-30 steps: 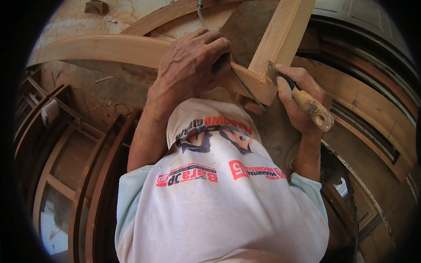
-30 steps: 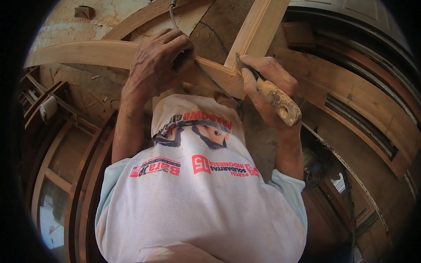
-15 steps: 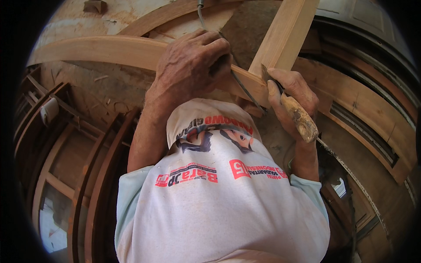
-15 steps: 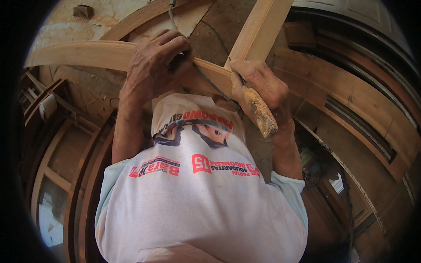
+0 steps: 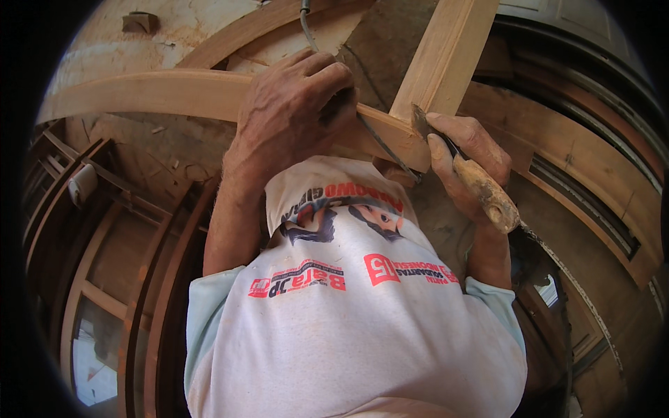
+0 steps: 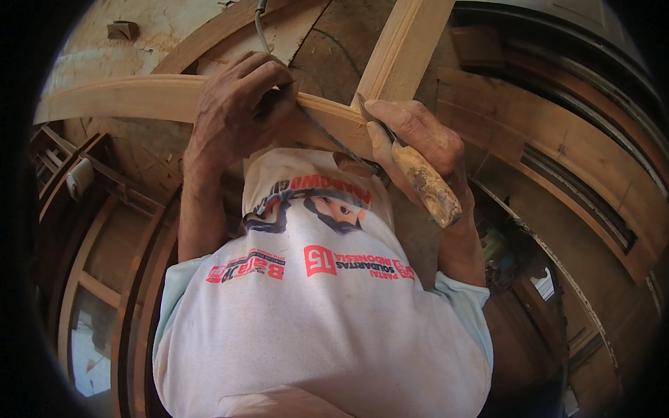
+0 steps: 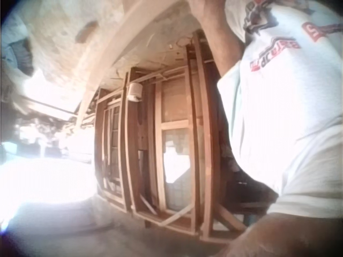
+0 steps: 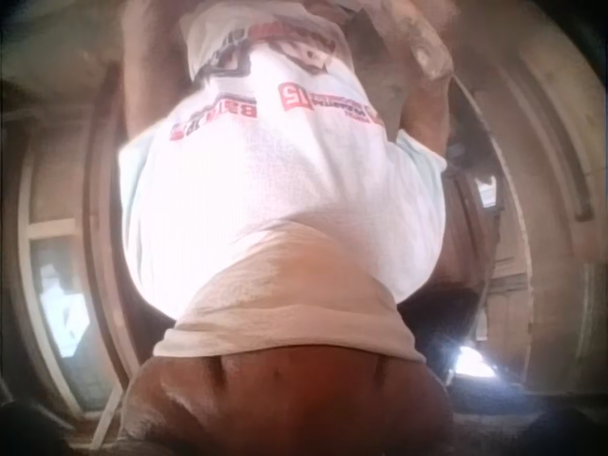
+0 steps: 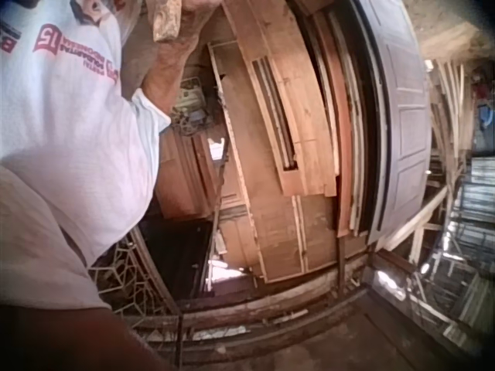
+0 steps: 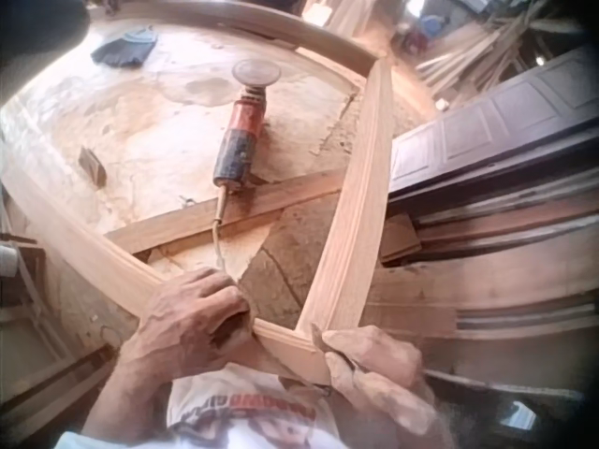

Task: The person assembles a wooden frame by fitting pieces together on a workbench. They use a chisel to carve and adjust the joints for a precise fit, then smooth the edges with sandpaper. The person also uses a power sander to finish the surface of the frame.

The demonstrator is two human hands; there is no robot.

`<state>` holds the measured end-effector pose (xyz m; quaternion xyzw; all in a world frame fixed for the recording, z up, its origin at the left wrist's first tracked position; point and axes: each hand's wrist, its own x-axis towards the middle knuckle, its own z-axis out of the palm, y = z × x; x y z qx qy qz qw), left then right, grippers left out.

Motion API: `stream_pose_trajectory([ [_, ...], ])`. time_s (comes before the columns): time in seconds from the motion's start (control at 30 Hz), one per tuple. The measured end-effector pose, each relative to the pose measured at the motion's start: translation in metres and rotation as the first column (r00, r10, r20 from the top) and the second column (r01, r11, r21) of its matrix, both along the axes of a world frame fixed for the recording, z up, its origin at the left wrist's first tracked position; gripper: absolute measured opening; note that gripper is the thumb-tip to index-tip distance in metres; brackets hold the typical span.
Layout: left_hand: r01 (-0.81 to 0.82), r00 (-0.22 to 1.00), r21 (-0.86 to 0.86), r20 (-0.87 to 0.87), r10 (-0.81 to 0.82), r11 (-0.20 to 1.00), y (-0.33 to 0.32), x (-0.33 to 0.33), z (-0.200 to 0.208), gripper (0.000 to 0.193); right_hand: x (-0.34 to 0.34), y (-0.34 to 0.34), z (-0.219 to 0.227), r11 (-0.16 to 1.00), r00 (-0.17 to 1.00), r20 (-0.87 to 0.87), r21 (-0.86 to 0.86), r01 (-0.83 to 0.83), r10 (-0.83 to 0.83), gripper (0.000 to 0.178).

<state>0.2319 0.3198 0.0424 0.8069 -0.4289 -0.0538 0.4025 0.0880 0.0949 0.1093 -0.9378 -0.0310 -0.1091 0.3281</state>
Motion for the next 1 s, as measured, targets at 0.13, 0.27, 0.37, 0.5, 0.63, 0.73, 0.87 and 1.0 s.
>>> stream_pose_trajectory([
  [0.13, -0.015, 0.999, 0.004, -0.038, 0.015, 1.0, 0.0, -0.001, -0.001, 0.011, 0.002, -0.009, 0.004, 0.984, 0.983, 0.035, -0.015, 0.179, -0.178, 0.029],
  [0.27, -0.034, 0.998, -0.025, -0.045, 0.033, 0.999, -0.004, -0.002, -0.002, 0.012, -0.004, -0.003, -0.004, 0.995, 0.998, -0.03, 0.079, 0.058, -0.055, 0.03],
  [0.37, -0.033, 0.998, -0.021, -0.051, 0.032, 0.999, -0.004, -0.002, -0.003, 0.012, -0.004, -0.004, -0.012, 0.989, 0.995, -0.068, 0.125, 0.079, -0.071, 0.029],
  [0.5, -0.044, 0.996, 0.0, -0.074, 0.043, 0.999, -0.005, -0.002, -0.001, 0.012, 0.0, -0.002, -0.013, 0.97, 0.995, -0.066, 0.223, 0.094, -0.081, 0.028],
  [0.63, -0.047, 0.997, -0.005, -0.067, 0.047, 0.999, -0.006, 0.0, -0.003, 0.012, -0.001, -0.003, -0.016, 0.98, 0.993, -0.112, 0.189, 0.061, -0.04, 0.029],
  [0.73, -0.059, 0.996, 0.015, -0.063, 0.06, 0.998, -0.006, -0.001, 0.0, 0.011, 0.004, -0.017, -0.015, 0.988, 0.993, -0.087, 0.128, 0.09, -0.079, 0.028],
  [0.87, -0.055, 0.996, 0.026, -0.064, 0.057, 0.998, -0.007, -0.001, -0.001, 0.011, 0.005, -0.011, -0.015, 0.985, 0.995, -0.098, 0.171, 0.037, -0.021, 0.028],
  [1.0, -0.057, 0.997, 0.034, -0.05, 0.059, 0.998, -0.006, 0.0, 0.001, 0.011, 0.003, -0.016, -0.013, 0.984, 0.99, -0.142, 0.18, 0.012, 0.014, 0.029],
])
